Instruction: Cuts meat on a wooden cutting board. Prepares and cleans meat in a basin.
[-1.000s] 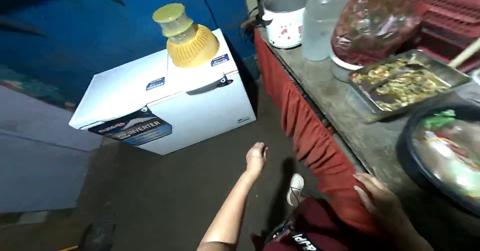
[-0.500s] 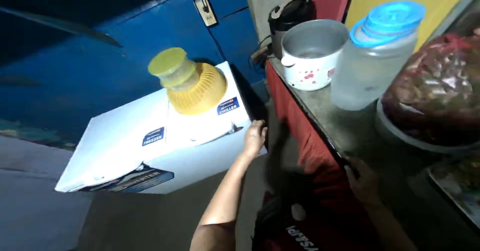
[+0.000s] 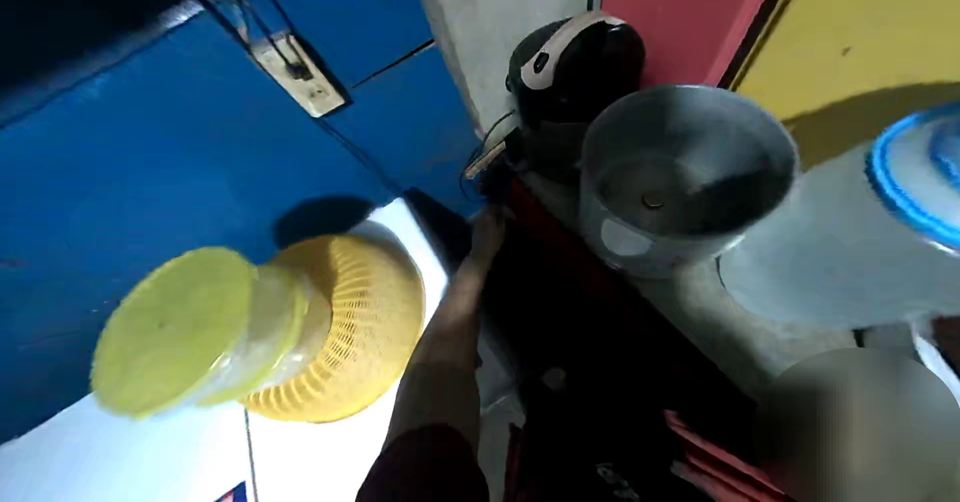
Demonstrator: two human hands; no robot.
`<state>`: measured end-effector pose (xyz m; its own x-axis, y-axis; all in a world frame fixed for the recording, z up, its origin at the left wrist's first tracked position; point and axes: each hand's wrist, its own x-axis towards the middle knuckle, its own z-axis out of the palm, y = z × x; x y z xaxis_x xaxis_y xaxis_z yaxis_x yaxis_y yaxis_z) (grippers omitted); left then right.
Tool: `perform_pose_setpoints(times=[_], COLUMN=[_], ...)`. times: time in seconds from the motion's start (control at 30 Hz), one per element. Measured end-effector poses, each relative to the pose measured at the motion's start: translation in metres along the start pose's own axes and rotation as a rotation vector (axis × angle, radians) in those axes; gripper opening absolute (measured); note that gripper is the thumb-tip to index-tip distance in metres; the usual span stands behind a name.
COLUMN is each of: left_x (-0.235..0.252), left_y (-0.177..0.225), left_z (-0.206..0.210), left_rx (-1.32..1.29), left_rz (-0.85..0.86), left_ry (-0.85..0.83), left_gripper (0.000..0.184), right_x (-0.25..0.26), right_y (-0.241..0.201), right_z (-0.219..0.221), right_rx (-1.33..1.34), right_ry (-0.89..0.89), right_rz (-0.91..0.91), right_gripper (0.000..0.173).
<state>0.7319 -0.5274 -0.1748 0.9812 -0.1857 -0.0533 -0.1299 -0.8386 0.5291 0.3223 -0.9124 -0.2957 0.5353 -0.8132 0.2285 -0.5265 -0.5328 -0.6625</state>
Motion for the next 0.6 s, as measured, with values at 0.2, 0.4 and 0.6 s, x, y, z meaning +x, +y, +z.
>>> perform_pose_setpoints(times=[0.2,0.4,0.6], left_x=[0.140,0.202,0.231], left_y=[-0.046,-0.074,-0.091], left_z=[-0.006,-0.009,-0.010], left_rx=[0.086,0.292,0.442], left_rz=[0.033,-0.081,-0.142], left_ry=[0.029,0.045,-0.189], left_gripper=[0.040,0.042,0.062], right_x=[0.007,0.013,0.014], right_y=[-0.017,-0.018,-0.017], right_z=[0.038,0.051,0.053], right_rx=[-0.198,-0.354,-0.484], right_ry=[0.132,0.156,0.125], right_rz=[0.067,0.134,0.141], right_gripper=[0.046,0.050,0.052])
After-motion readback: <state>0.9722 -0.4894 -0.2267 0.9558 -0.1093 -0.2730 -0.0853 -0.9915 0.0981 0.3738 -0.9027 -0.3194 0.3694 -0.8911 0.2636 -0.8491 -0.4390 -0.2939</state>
